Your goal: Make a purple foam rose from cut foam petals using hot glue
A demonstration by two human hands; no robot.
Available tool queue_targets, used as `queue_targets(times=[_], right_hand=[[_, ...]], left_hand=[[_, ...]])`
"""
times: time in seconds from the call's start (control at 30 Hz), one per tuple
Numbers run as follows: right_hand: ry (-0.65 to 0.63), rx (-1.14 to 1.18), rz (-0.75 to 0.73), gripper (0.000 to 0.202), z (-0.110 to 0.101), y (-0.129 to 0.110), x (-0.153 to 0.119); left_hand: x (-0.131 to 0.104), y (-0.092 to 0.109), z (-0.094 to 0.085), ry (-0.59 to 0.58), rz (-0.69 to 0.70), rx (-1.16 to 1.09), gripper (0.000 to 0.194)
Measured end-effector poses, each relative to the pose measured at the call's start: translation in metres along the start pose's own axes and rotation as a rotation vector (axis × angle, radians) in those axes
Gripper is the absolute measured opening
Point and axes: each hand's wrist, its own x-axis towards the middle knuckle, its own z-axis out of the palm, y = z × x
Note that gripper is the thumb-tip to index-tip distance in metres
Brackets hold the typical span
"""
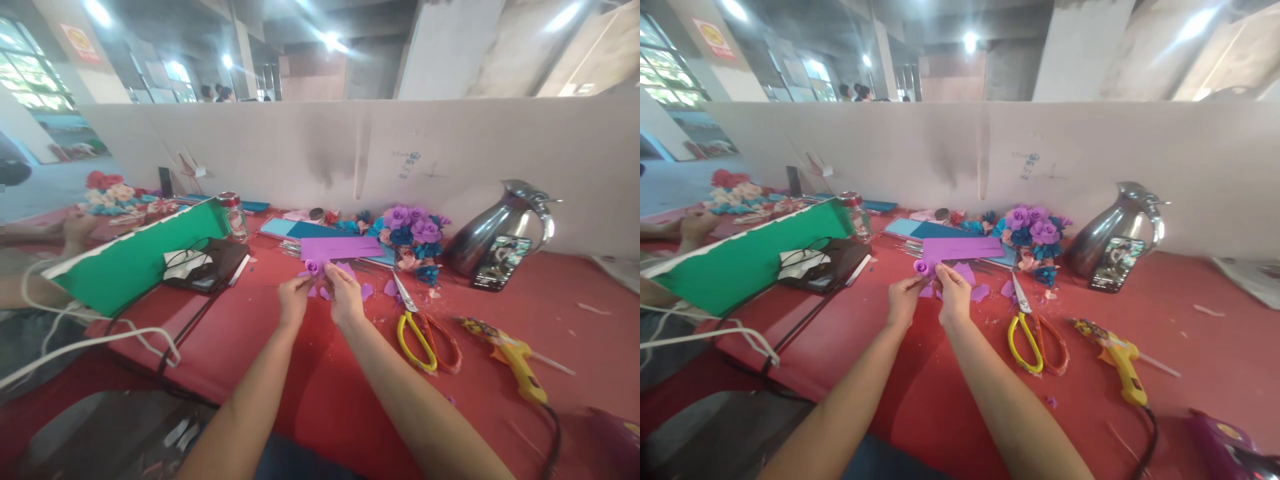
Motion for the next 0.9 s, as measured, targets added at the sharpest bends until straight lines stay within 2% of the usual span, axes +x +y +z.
queue_targets(times=[0.33, 0.67, 0.9], right_hand=[[0.007, 0.011, 0.019, 0.030, 0.0015, -0.0003, -0.0019], [-0.030, -0.079, -0.004, 0.037, -0.0006, 0.0041, -0.0007], [-0.018, -0.068, -0.028, 0.025, 0.0008, 0.0008, -0.0047]], left_hand=[[0.0010, -0.0033, 0.0000, 0.005, 0.000, 0.017, 0.027], [0.0012, -0.0040, 0.0002, -0.009, -0.001, 0.003, 0.025], [0.0009, -0.0024, 0.0019, 0.010, -0.004, -0.014, 0.027]])
